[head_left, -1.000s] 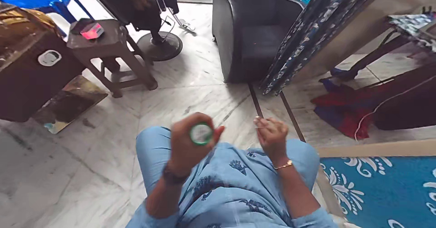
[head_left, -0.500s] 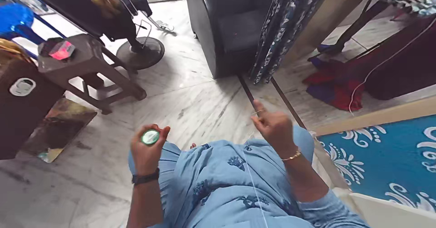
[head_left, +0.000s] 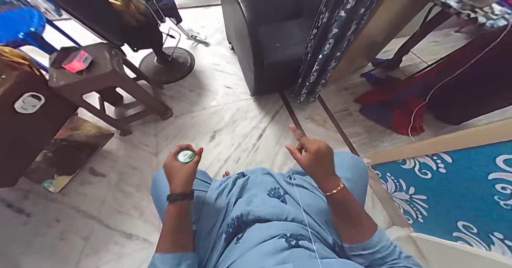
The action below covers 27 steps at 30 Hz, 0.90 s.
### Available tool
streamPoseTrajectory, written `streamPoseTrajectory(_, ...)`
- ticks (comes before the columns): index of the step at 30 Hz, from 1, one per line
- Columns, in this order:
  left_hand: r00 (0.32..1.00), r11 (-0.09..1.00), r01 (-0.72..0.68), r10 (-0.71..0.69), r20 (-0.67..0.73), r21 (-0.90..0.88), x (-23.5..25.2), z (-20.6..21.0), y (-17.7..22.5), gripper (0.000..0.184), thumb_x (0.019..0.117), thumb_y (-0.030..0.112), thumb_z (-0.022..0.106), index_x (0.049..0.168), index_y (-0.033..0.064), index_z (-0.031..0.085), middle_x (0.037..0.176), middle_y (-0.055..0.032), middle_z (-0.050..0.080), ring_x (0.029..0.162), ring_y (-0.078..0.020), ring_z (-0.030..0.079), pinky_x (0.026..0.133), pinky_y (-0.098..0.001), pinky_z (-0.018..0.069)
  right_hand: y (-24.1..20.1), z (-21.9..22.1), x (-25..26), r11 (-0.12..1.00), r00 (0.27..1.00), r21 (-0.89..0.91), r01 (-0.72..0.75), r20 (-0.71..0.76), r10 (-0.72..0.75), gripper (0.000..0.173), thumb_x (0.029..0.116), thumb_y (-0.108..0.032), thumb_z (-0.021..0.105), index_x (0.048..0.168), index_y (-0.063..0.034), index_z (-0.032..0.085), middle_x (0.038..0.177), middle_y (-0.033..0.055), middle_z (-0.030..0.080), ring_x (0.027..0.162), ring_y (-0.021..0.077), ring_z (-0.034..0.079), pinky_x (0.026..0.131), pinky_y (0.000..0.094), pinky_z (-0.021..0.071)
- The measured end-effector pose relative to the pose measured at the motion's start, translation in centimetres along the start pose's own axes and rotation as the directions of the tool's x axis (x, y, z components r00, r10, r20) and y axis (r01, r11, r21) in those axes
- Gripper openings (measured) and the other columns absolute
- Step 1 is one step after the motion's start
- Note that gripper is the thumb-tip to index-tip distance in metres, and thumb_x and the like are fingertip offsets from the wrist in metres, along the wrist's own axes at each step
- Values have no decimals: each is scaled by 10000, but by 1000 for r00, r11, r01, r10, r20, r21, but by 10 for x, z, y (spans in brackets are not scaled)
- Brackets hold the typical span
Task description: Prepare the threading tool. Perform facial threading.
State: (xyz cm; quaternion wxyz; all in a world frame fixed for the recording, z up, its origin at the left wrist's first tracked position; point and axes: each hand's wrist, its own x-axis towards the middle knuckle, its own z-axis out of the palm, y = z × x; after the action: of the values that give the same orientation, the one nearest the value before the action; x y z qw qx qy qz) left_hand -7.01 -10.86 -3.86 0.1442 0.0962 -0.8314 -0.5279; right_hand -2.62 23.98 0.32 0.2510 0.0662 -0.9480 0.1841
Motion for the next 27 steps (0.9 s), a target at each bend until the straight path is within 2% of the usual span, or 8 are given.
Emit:
streamPoseTrajectory(2,996,911,-90,93,-13,-403,-26,-33,19,344,831,151,805,1098,149,588,902,105,673,831,-18,672,776,-239,598,-6,-32,-10,998,997,42,-37,-61,39,615,917,-371,714,1408,-15,610,558,35,563,490,195,512,518,416,455)
streamPoseTrajectory(4,942,688,-170,324,90,-705,-37,-80,37,241,905,237,786,1113,304,684,958,125,733,880,-26,699,836,-241,598,-13,-66,-13,995,996,92,-47,-73,54,863,885,-495,743,1523,6,447,562,-26,490,498,102,421,507,313,404)
streamPoseTrajectory(7,787,477,-182,595,164,-860,-33,-128,39,135,967,280,703,1090,230,725,958,69,717,902,-76,678,851,-260,558,-25,-87,-19,994,998,107,-16,-62,23,1079,825,-651,740,1590,-28,304,614,-52,474,555,70,404,547,266,395)
streamPoseTrajectory(11,938,926,-327,343,54,-190,-7,-87,33,314,874,261,812,1128,187,643,953,77,680,876,-25,661,822,-247,578,-12,-44,-16,989,997,127,-80,-4,81,832,862,-588,720,1464,-38,552,598,0,555,528,162,493,528,397,451)
streamPoseTrajectory(14,992,937,-85,46,121,339,12,-42,0,339,859,208,831,1081,-14,704,1005,-266,703,957,-436,678,862,-684,499,-14,-7,-19,993,995,112,-35,92,25,431,948,-441,661,1238,-137,759,711,29,726,628,236,671,646,488,546)
streamPoseTrajectory(19,965,964,-228,243,103,-137,-32,-34,13,354,842,361,833,1002,109,641,877,99,657,819,23,642,778,-206,569,-12,12,-39,974,980,176,-144,159,116,492,940,-333,682,1327,-28,678,769,48,725,637,225,627,671,443,533)
streamPoseTrajectory(22,803,859,-301,463,377,-414,-50,-23,45,317,863,425,814,1060,219,674,941,161,679,867,65,638,799,-162,562,4,35,-49,953,974,224,-205,144,175,541,960,-323,670,1384,9,615,926,68,760,778,242,671,740,429,551)
streamPoseTrajectory(27,457,767,-445,639,619,-463,-98,40,105,536,822,469,824,1148,59,710,863,-64,726,745,-158,680,692,-382,581,6,82,-71,984,951,73,164,252,-177,400,935,-86,621,1327,-114,695,1280,96,720,1141,426,655,849,600,516)
